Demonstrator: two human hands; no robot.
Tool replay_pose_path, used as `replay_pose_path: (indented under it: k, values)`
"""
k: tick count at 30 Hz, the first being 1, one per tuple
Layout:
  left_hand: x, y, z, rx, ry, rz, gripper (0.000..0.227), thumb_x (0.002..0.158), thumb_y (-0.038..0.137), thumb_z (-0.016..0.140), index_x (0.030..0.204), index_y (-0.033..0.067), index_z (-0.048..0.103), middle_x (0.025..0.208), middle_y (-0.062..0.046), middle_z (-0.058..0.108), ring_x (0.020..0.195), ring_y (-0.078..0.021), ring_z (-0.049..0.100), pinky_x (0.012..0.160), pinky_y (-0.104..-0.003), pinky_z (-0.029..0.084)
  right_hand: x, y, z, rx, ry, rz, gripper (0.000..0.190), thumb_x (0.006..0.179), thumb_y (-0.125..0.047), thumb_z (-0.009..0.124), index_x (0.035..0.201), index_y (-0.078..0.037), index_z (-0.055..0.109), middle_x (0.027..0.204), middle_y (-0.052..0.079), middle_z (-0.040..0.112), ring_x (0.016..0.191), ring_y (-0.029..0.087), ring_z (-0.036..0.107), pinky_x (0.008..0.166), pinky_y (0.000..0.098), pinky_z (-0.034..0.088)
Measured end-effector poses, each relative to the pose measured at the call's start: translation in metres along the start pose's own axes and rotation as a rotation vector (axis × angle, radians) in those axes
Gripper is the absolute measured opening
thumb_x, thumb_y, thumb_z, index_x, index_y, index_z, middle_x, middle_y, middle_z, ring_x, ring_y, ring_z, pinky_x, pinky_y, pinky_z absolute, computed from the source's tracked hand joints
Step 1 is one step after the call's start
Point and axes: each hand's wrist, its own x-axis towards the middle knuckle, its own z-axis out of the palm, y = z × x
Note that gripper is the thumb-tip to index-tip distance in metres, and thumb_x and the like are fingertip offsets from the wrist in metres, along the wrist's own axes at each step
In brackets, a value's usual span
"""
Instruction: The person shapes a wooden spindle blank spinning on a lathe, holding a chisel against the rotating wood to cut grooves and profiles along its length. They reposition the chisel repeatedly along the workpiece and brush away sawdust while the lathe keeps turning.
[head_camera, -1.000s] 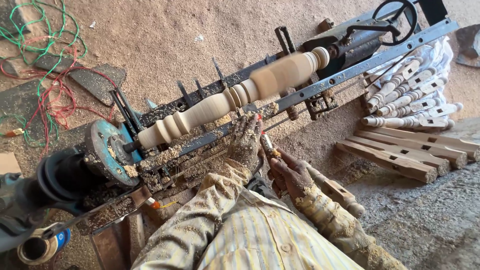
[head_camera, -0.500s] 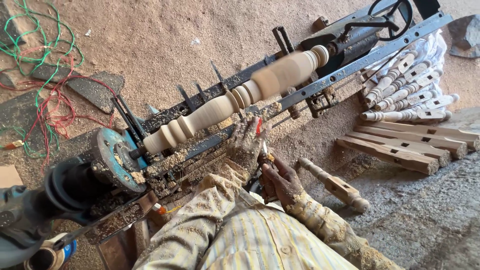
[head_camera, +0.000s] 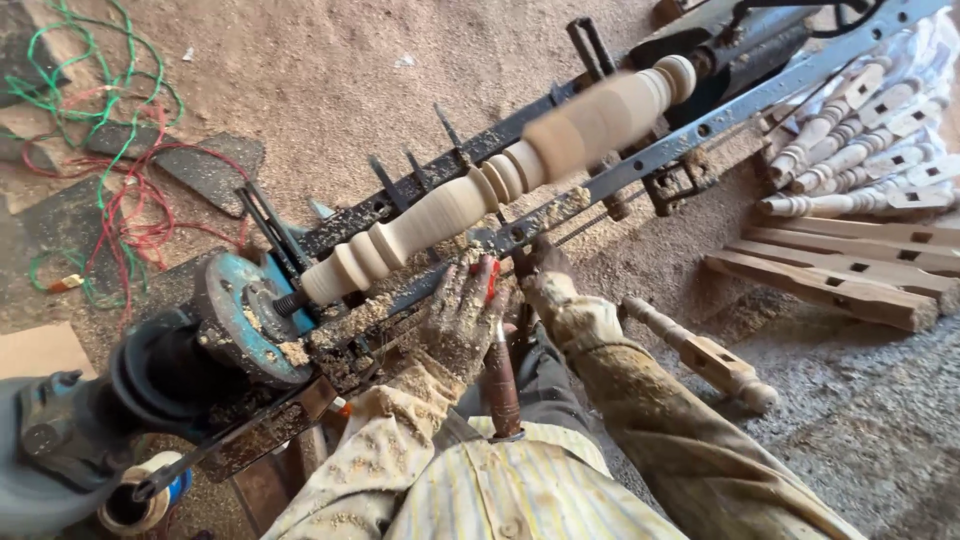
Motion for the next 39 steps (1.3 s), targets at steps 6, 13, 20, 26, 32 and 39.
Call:
replay_pose_path:
  k: [6, 13, 20, 26, 32, 39]
  values:
    - [-0.001, 0.003, 0.001, -0.027, -0.005, -0.018, 0.071, 0.083, 0.055, 0.08, 0.134, 0.0092, 0.063, 0.159, -0.027, 0.041, 0.145, -0.0503, 0.041, 0.12, -0.063, 0.036, 0.001, -0.001, -0.019, -0.072, 0.015, -0.004, 0.048, 0.089, -0.018, 0.073, 0.134, -0.015, 0.059, 0.116, 0.014, 0.067, 0.098, 0.023, 0.068, 0.085, 0.0376, 0.059]
    - [0.006, 0.005, 0.007, -0.111, 0.036, 0.004, 0.071, 0.079, 0.058, 0.08, 0.131, 0.0108, 0.064, 0.157, -0.029, 0.04, 0.143, -0.0538, 0.04, 0.119, -0.063, 0.036, -0.059, 0.024, -0.117, 0.614, 0.105, 0.225, 0.028, 0.101, -0.027, 0.061, 0.124, -0.011, 0.065, 0.104, 0.011, 0.075, 0.084, 0.025, 0.074, 0.07, 0.0382, 0.063]
    - [0.018, 0.006, 0.039, -0.091, 0.063, 0.018, 0.065, 0.084, 0.054, 0.079, 0.133, 0.0134, 0.065, 0.158, -0.027, 0.04, 0.143, -0.0497, 0.044, 0.12, -0.065, 0.035, -0.196, 0.003, -0.127, 1.067, -0.177, 0.116, 0.054, 0.098, -0.039, 0.06, 0.142, -0.008, 0.057, 0.099, 0.013, 0.074, 0.086, 0.025, 0.073, 0.077, 0.0381, 0.062]
    - [0.033, 0.009, 0.054, -0.071, -0.001, 0.055, 0.048, 0.096, 0.04, 0.069, 0.136, 0.0133, 0.065, 0.159, -0.026, 0.041, 0.141, -0.0506, 0.045, 0.12, -0.063, 0.034, -0.258, -0.035, -0.108, 1.537, -0.145, -0.074, 0.07, 0.096, -0.018, 0.062, 0.159, -0.017, 0.03, 0.093, 0.001, 0.068, 0.074, 0.009, 0.06, 0.065, 0.026, 0.053]
    - [0.018, -0.014, 0.121, -0.108, 0.021, 0.058, 0.041, 0.103, 0.033, 0.056, 0.138, 0.0114, 0.063, 0.156, -0.022, 0.045, 0.14, -0.0459, 0.051, 0.119, -0.061, 0.036, -0.254, -0.021, -0.09, 1.497, -0.139, -0.181, 0.067, 0.104, -0.016, 0.061, 0.166, -0.014, 0.036, 0.082, -0.001, 0.058, 0.062, 0.005, 0.048, 0.053, 0.0213, 0.041]
    - [0.02, -0.025, 0.101, -0.138, 0.096, 0.024, 0.052, 0.107, 0.038, 0.052, 0.147, 0.0033, 0.051, 0.15, -0.016, 0.056, 0.134, -0.0371, 0.058, 0.119, -0.052, 0.039, -0.258, -0.048, -0.064, 1.606, -0.035, -0.254, 0.064, 0.108, -0.011, 0.057, 0.168, -0.01, 0.035, 0.103, 0.002, 0.056, 0.076, 0.004, 0.049, 0.065, 0.022, 0.046]
